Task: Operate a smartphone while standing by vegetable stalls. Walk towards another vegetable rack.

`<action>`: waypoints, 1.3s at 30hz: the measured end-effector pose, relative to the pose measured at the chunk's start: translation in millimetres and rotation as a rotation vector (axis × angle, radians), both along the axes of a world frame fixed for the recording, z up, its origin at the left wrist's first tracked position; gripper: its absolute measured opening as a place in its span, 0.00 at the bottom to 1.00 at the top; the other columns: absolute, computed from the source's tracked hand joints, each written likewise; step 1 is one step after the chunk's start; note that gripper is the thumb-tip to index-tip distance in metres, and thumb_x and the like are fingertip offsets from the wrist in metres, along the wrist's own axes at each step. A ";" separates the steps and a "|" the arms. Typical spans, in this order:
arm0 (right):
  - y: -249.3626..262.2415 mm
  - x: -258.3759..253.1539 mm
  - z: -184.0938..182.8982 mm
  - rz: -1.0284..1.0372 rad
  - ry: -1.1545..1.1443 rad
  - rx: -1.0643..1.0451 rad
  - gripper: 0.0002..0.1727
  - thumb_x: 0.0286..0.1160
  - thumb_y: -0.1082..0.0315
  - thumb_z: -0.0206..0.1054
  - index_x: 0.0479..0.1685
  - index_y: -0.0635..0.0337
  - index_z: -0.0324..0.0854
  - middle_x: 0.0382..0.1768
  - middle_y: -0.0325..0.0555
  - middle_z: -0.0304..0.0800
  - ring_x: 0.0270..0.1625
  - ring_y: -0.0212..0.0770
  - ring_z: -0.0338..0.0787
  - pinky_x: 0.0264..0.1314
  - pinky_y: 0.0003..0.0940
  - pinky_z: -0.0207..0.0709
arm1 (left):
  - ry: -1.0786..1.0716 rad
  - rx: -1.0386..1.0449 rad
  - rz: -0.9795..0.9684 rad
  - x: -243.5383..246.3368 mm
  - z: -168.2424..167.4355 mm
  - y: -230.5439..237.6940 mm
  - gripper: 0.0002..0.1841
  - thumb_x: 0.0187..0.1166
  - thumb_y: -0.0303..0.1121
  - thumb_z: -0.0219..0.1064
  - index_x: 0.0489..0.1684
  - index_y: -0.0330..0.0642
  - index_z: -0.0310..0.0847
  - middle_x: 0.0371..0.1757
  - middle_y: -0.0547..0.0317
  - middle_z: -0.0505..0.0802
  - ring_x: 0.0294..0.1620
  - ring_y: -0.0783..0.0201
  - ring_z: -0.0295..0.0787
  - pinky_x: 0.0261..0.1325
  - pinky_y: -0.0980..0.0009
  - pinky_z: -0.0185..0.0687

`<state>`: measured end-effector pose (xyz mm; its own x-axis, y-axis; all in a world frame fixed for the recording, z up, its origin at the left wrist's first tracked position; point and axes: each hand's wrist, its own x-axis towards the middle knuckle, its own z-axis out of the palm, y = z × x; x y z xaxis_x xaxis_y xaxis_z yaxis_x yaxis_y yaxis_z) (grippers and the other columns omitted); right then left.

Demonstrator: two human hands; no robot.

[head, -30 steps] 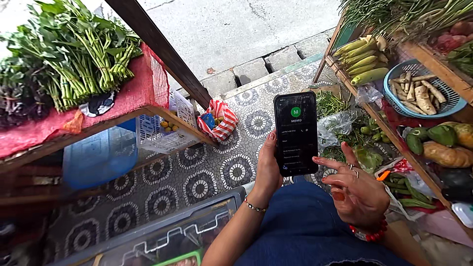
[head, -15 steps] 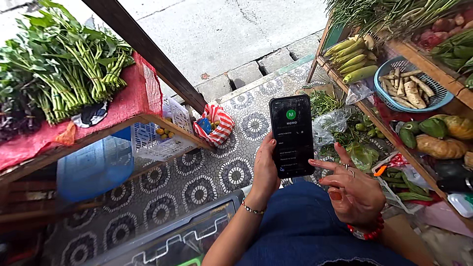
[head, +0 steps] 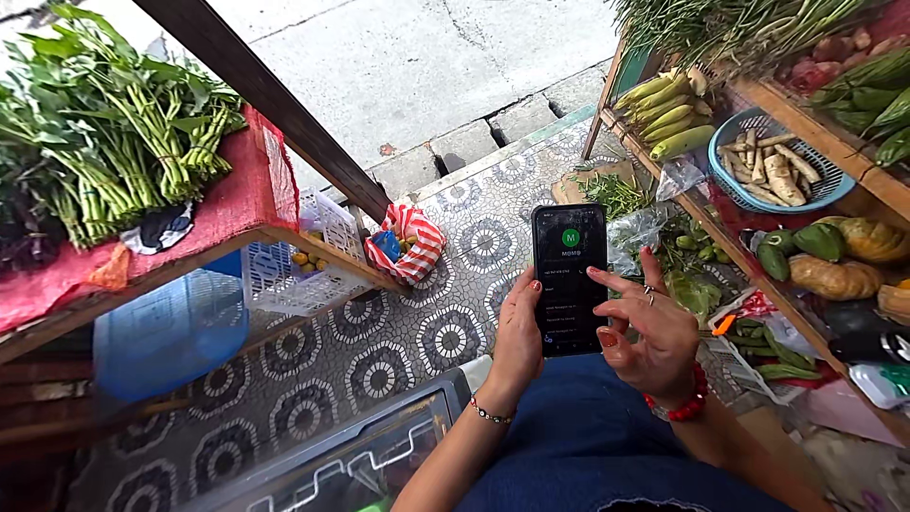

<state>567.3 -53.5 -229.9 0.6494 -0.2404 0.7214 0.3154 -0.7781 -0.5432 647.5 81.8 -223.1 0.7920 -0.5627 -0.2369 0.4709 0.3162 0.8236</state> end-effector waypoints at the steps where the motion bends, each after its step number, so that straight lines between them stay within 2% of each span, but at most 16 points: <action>1: 1.1 0.8 -0.7 -0.006 0.002 0.001 0.29 0.87 0.45 0.54 0.25 0.60 0.82 0.20 0.43 0.88 0.40 0.32 0.94 0.90 0.47 0.59 | -0.001 -0.006 -0.005 -0.4 -0.4 -0.4 0.24 0.93 0.34 0.32 0.75 0.38 0.72 0.47 0.53 0.94 0.47 0.63 0.95 0.55 0.63 0.92; 3: 1.6 0.3 -0.7 -0.015 0.001 0.001 0.29 0.86 0.45 0.54 0.25 0.60 0.82 0.21 0.44 0.88 0.41 0.33 0.94 0.90 0.47 0.58 | 0.003 -0.014 -0.004 -0.5 -0.9 -1.1 0.24 0.93 0.33 0.33 0.75 0.38 0.72 0.48 0.52 0.94 0.48 0.63 0.95 0.56 0.63 0.92; 8: 0.2 -8.4 8.5 -0.012 -0.014 0.026 0.29 0.89 0.45 0.51 0.28 0.58 0.81 0.27 0.43 0.92 0.53 0.32 0.95 0.93 0.49 0.53 | 0.006 -0.008 0.001 2.0 0.0 0.8 0.25 0.93 0.33 0.32 0.77 0.38 0.71 0.48 0.52 0.94 0.48 0.63 0.95 0.56 0.62 0.92; 16: 4.2 -17.1 6.2 0.021 0.000 0.026 0.29 0.89 0.43 0.51 0.28 0.55 0.80 0.30 0.42 0.93 0.60 0.33 0.94 0.94 0.48 0.54 | 0.015 0.018 0.008 5.2 0.8 2.6 0.25 0.94 0.34 0.32 0.78 0.40 0.71 0.50 0.49 0.93 0.50 0.60 0.94 0.58 0.60 0.91; 29: 4.4 -22.1 7.5 0.041 -0.015 -0.005 0.28 0.90 0.43 0.49 0.29 0.54 0.79 0.30 0.41 0.92 0.60 0.31 0.93 0.94 0.48 0.52 | 0.045 0.029 0.047 7.0 1.1 4.3 0.25 0.94 0.35 0.32 0.77 0.40 0.72 0.50 0.50 0.93 0.50 0.60 0.94 0.56 0.60 0.91; 39: 4.2 -21.9 6.4 0.050 -0.014 0.005 0.28 0.90 0.44 0.50 0.28 0.56 0.79 0.29 0.43 0.92 0.60 0.34 0.93 0.94 0.49 0.53 | 0.021 0.042 0.042 5.2 2.6 3.4 0.25 0.94 0.34 0.33 0.78 0.39 0.71 0.53 0.49 0.92 0.53 0.60 0.93 0.60 0.60 0.89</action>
<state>545.5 -49.3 -223.5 0.6505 -0.2118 0.7294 0.3613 -0.7584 -0.5424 652.6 85.2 -220.5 0.8091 -0.5185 -0.2766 0.4755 0.3010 0.8266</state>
